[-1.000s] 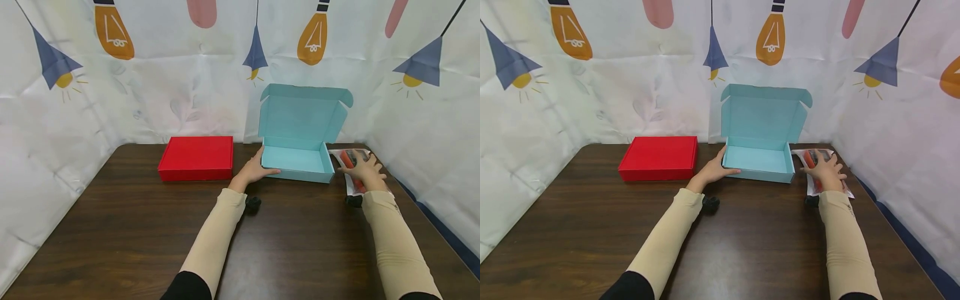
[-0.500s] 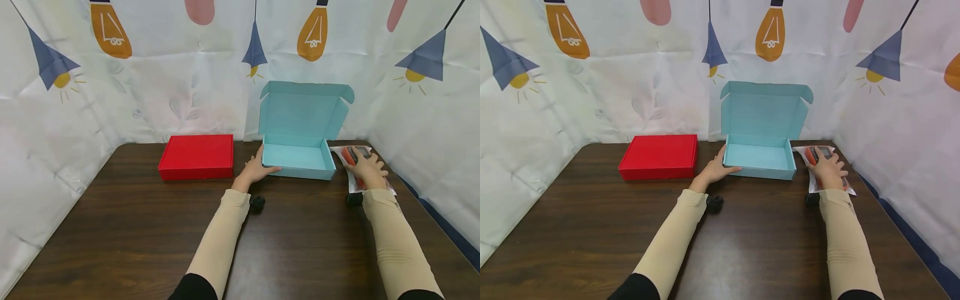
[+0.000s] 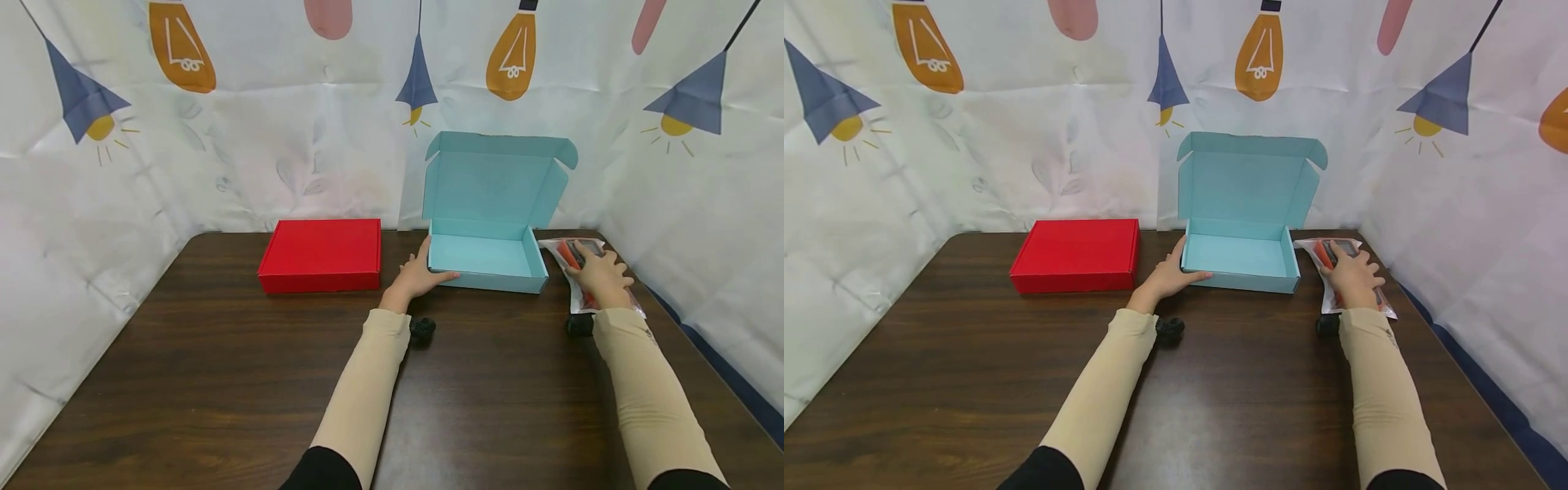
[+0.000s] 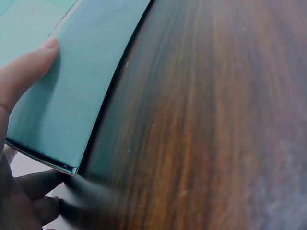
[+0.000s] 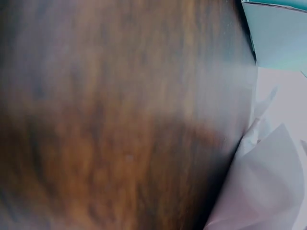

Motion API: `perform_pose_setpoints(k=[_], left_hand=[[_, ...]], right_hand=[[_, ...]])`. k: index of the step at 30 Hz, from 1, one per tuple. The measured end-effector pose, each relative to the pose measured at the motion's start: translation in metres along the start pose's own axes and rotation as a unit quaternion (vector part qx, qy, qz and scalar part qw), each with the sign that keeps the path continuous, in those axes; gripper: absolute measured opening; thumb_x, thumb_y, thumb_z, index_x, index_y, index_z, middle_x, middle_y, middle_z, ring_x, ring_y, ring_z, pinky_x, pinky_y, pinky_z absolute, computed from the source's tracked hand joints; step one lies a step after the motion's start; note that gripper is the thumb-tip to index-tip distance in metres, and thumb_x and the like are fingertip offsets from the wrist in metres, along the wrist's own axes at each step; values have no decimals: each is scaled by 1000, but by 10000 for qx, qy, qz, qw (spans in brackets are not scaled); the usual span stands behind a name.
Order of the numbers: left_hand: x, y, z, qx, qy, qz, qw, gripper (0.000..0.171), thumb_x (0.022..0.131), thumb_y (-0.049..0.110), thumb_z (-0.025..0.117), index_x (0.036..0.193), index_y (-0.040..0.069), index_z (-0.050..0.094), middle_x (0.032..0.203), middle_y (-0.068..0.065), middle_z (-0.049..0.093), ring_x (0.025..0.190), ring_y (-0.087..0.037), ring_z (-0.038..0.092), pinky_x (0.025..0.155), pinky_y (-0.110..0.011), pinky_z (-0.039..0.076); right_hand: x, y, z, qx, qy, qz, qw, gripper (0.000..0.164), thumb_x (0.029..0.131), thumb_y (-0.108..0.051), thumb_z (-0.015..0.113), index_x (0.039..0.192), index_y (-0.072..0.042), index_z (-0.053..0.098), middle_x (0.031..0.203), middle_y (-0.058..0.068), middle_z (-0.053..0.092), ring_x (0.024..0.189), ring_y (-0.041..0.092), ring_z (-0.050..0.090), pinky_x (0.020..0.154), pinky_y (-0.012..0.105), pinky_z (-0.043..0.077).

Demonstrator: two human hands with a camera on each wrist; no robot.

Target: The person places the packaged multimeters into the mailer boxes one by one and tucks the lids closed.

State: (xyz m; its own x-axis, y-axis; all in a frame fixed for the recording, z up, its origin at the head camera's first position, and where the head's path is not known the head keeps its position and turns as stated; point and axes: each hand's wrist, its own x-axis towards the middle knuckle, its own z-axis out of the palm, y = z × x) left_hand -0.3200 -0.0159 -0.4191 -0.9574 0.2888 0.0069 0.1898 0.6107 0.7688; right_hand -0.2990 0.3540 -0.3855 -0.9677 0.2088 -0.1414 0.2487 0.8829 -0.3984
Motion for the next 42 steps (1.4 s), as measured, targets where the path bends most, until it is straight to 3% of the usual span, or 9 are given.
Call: perform_pose_setpoints(k=[10,23,34,42], left_hand=[[-1,2,-2,-23,-65,-65,10000,112,87,56,71,166,22,-1,167,-19,23,153,-48,11,118,-69,13],[-3,3,-3,-92,-57,-53,9999,111,87,54,71,166,21,0,167,-18,22,153,-48,10,118,-68,11],[-2,2,-2,-60,-67,-86,9999,112,88,56,71,166,22,0,167,-19,22,153,-47,9,118,-68,12],[-2,1,-3,-88,-82,-78,9999,111,88,55,72,166,22,0,167,-20,22,153,-47,9,117,-70,13]], right_hand=[[-7,8,-7,-580,206,-460,9970,76,106,-29,55,164,-14,8,144,54,6,121,81,16,93,88,18],[-21,17,-28,-568,317,-836,9944,80,101,-26,61,164,-16,13,147,51,8,124,76,19,89,86,23],[-36,12,-41,-720,624,-1121,9891,82,98,-26,64,164,-19,16,145,48,14,122,74,23,87,84,25],[-49,1,-48,-785,630,-1393,9851,82,98,-27,66,165,-22,18,148,46,15,122,71,25,87,82,26]])
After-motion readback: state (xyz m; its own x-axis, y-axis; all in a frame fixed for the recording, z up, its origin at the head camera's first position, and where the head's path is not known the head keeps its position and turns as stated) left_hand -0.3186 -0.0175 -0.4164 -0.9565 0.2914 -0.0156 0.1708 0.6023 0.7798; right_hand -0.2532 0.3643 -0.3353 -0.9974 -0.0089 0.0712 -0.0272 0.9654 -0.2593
